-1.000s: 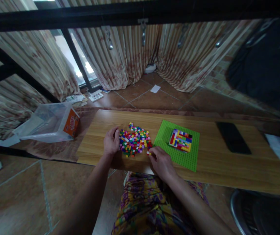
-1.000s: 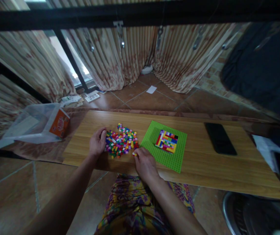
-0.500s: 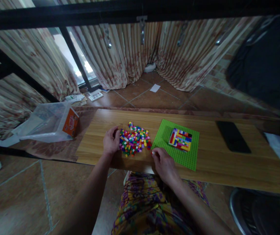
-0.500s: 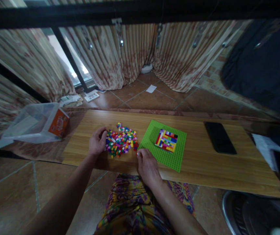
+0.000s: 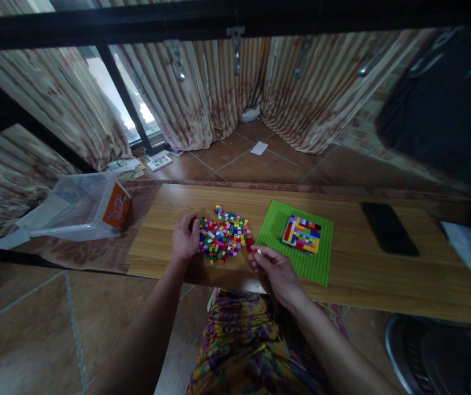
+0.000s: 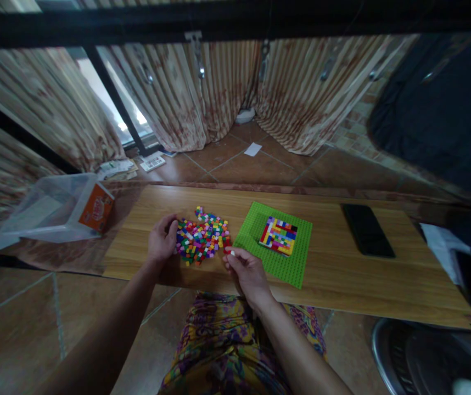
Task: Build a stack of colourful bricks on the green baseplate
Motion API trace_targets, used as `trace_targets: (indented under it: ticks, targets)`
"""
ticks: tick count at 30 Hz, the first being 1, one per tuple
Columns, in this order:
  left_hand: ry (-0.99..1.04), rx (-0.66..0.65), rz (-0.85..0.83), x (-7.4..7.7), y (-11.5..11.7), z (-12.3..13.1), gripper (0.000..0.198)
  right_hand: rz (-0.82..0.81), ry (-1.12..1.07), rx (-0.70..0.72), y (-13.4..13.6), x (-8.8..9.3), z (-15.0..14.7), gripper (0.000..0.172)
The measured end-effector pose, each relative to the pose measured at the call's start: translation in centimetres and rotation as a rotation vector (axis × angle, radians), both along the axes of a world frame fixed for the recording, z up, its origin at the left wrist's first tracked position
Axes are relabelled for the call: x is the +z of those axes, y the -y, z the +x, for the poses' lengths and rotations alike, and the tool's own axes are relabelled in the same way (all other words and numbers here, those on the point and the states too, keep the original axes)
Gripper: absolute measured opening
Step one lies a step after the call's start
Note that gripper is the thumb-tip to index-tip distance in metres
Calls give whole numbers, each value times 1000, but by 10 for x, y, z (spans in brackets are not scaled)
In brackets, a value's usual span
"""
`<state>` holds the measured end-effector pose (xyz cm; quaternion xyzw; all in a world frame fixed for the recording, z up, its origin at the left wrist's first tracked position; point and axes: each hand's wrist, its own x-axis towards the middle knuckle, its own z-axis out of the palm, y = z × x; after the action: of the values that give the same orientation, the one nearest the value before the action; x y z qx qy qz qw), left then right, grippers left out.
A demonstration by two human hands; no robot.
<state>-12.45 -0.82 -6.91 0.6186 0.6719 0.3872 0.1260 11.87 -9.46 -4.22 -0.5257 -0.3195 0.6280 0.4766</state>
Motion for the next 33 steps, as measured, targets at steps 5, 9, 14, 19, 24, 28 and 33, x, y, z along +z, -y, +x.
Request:
trace_targets:
  ticks: [5,9,14,19,24,28,33]
  targets:
    - [5,-7,8,-1,-1,-1,36,-3,14,4,1,3,-1,41]
    - [0,-5,0,-3,-1,-2,36,100,125,48,3,5,-1,37]
    - [13,-10,0,-3,-1,-2,35,220,275,98,3,7,2,33]
    - [3,-1,-9,-1,0,0,35,223,367,59,1,5,1,34]
    - [-9,4,-34,0,-1,0,36,251,455,-3,-3,-1,-3,36]
    - [2,4,-19,-1,0,0,35,269,538,-18,-7,-6,-3,38]
    - [16,9,-19,-1,0,0,35,316,681,37,-18,-9,-2,38]
